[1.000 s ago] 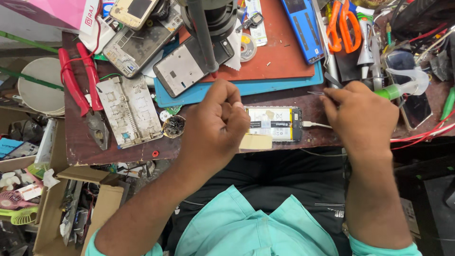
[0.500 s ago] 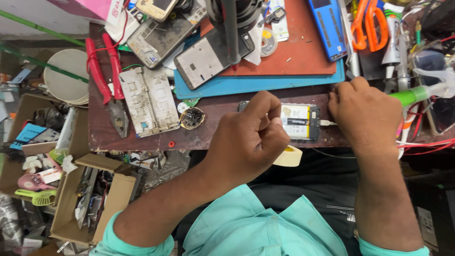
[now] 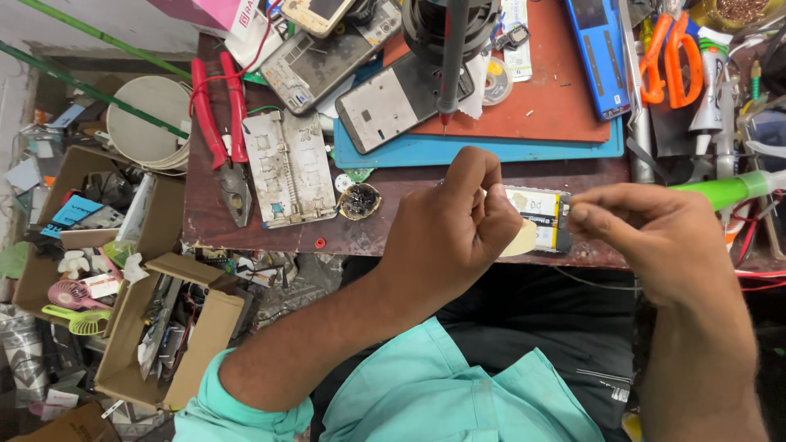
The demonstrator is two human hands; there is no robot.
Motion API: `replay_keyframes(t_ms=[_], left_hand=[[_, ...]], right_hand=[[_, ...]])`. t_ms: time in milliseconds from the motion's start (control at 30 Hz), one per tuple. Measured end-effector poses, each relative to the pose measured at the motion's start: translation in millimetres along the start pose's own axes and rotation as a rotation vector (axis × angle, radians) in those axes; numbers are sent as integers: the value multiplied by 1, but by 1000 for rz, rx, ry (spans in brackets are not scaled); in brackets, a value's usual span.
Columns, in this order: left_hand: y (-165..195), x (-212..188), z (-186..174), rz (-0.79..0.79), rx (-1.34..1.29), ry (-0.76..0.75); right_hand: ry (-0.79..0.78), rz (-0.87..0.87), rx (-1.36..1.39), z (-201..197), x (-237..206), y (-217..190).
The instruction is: The person works on a disassembled mobile phone, applying adhesive to the battery area using a tube and tweezers. They then handle the phone's back cover, peeling off a protective film and wiping the surface with a cloth before placing it aside.
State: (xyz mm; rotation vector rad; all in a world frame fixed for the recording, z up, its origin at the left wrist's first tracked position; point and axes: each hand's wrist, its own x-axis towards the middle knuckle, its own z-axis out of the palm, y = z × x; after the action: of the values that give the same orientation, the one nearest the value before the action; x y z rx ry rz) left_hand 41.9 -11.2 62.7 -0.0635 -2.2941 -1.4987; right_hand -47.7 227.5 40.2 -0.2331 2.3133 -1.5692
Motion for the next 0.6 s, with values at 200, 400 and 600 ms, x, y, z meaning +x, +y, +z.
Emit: replay_keyframes(t_ms=[200, 400, 600], left_hand=[[-3, -1, 3, 46, 93, 71], [2, -3, 1, 22, 74, 90], [4, -7, 1, 24, 89, 105]], right_hand=[[9, -84, 331, 26, -36, -20], [-63, -230, 269, 53, -59, -28], [256, -559, -282, 72, -63, -42]])
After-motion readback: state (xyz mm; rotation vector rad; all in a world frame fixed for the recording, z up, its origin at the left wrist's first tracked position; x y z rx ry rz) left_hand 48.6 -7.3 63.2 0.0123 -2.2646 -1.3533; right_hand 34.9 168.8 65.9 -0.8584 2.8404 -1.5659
